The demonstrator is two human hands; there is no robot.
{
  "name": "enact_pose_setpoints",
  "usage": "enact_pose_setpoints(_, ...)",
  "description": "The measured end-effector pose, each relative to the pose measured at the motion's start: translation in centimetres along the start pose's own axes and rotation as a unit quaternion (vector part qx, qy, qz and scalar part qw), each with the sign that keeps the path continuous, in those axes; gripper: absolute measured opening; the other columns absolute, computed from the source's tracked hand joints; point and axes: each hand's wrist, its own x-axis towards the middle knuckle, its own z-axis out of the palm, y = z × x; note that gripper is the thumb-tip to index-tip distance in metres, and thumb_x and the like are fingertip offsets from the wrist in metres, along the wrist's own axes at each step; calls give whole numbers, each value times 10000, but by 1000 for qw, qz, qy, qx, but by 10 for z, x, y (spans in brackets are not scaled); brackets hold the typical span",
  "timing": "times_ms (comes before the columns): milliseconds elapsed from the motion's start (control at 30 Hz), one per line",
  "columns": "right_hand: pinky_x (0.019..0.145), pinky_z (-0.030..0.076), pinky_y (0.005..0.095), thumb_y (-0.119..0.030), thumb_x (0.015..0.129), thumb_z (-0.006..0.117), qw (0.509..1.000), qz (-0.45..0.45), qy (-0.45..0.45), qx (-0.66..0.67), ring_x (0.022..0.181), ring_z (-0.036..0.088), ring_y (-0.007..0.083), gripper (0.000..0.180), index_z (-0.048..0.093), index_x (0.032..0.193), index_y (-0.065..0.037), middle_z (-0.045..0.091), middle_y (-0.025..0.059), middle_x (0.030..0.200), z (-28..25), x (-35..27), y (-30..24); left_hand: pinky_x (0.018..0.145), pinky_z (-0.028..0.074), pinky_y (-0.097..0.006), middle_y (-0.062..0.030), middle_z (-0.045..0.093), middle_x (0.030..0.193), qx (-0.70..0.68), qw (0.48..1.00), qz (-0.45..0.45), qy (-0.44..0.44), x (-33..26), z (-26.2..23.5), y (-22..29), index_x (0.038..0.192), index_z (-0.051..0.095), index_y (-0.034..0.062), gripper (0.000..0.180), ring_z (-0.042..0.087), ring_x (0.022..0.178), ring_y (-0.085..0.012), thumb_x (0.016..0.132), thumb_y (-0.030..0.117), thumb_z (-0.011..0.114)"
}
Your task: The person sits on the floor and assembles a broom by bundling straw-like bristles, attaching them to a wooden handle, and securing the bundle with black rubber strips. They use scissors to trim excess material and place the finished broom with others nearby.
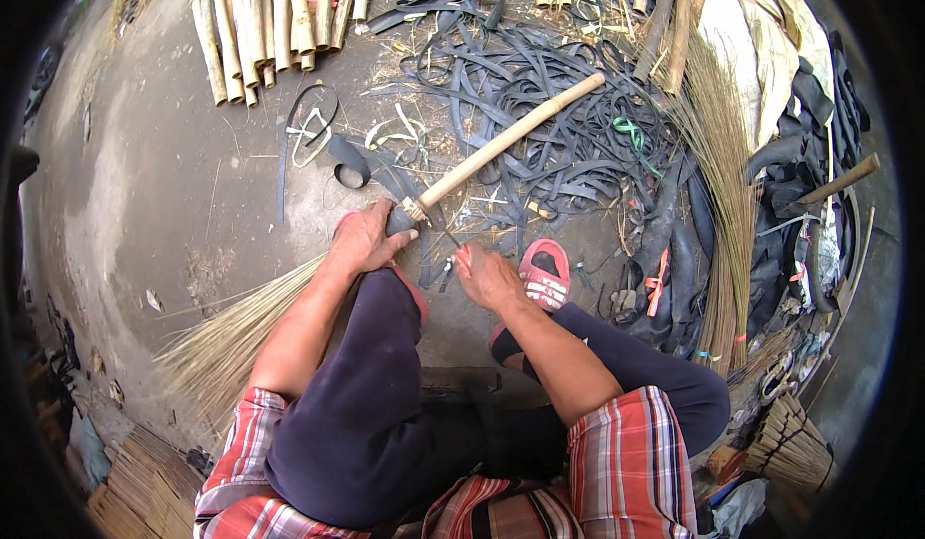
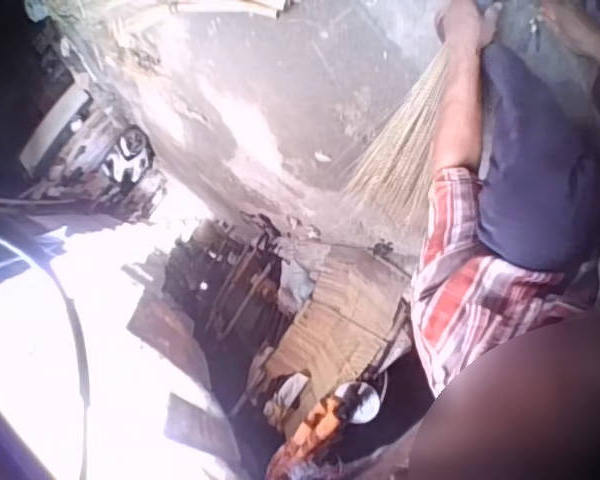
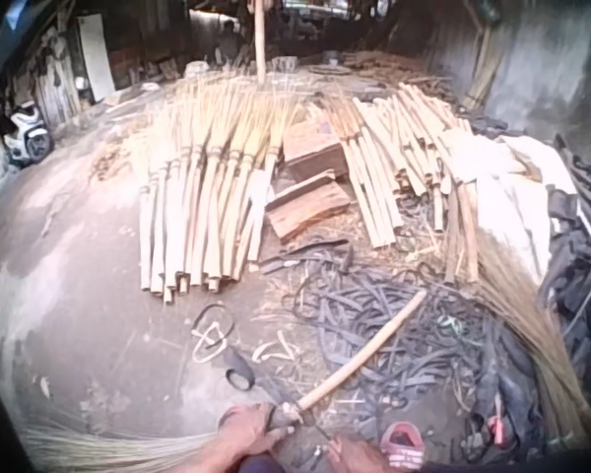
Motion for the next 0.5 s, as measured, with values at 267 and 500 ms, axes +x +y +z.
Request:
enact_pose_setpoints(267, 896, 528, 588, -362, 1047, 575, 1000, 6, 2, 9, 1036, 674, 539, 388, 576, 1207, -9, 707, 340, 1064, -3, -1, 0, 982, 533, -514, -318, 697, 1209, -79, 996, 17, -32, 5, -11, -10, 1346, 595, -37, 691, 681, 1169, -450, 968, 532, 702)
enact_pose_setpoints(500, 876, 525, 590, -361, 1036, 608, 999, -14, -2, 31, 1018, 670, 543, 404, 573, 1239, -13, 700, 332, 1077, 10, 2, 4, 1059, 511, -481, -289, 643, 1319, -106, 993, 53, 14, 6, -7, -16, 1436, 571, -24, 769, 638, 1247, -431, 934, 532, 743)
